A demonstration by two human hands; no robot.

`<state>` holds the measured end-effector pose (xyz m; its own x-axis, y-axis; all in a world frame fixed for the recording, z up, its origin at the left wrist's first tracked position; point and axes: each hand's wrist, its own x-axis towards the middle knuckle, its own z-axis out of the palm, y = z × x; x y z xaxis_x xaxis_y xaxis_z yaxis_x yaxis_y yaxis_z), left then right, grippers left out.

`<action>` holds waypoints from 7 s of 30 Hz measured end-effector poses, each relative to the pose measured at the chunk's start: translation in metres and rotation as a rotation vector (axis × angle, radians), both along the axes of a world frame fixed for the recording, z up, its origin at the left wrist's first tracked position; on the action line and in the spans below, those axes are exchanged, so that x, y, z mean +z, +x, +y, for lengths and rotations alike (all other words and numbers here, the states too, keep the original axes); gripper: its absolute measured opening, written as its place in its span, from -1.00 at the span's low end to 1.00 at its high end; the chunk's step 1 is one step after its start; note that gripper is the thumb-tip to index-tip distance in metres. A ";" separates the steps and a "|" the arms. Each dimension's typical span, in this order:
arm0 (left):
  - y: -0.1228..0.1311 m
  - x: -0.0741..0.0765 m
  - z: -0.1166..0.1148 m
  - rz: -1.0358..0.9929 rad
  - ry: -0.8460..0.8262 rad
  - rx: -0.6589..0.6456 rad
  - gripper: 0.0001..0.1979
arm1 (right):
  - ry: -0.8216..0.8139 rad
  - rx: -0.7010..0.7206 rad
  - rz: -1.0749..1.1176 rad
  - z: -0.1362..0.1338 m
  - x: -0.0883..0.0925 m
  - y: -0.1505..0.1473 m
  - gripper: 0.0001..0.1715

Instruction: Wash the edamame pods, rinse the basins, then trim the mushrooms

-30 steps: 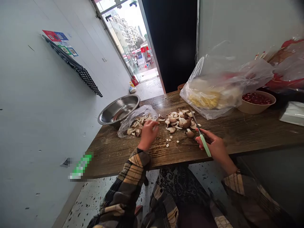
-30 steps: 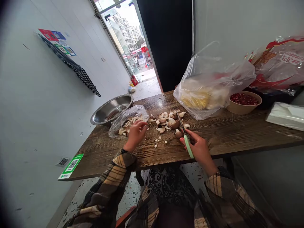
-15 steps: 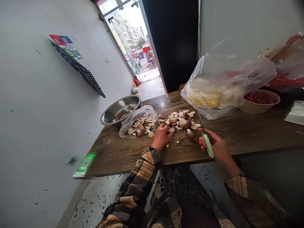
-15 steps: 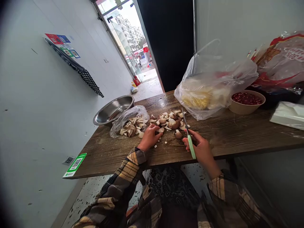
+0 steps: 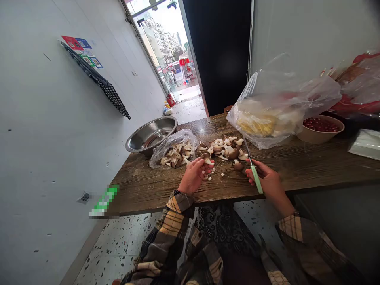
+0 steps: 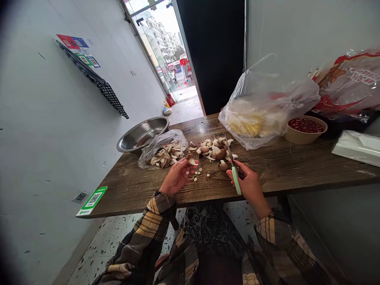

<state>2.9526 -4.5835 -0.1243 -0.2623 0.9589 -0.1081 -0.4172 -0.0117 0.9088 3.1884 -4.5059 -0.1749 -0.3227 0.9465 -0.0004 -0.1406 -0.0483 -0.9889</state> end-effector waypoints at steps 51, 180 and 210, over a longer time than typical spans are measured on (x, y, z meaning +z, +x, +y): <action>0.025 -0.003 -0.022 0.215 0.071 0.137 -0.80 | 0.365 0.179 -0.226 -0.016 0.033 -0.049 -0.33; -0.082 0.000 -0.007 1.770 -0.288 -0.038 -0.85 | 0.056 -0.098 0.026 0.008 -0.006 -0.006 -0.35; -0.120 0.028 0.014 1.660 -0.219 0.405 -0.62 | 0.109 -0.098 -0.012 0.008 -0.011 -0.008 -0.31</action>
<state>2.8325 -4.5699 -0.0958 -0.4222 0.8146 0.3977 0.8942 0.3024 0.3300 3.1809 -4.4978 -0.1863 -0.2297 0.9680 0.1010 -0.1272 0.0730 -0.9892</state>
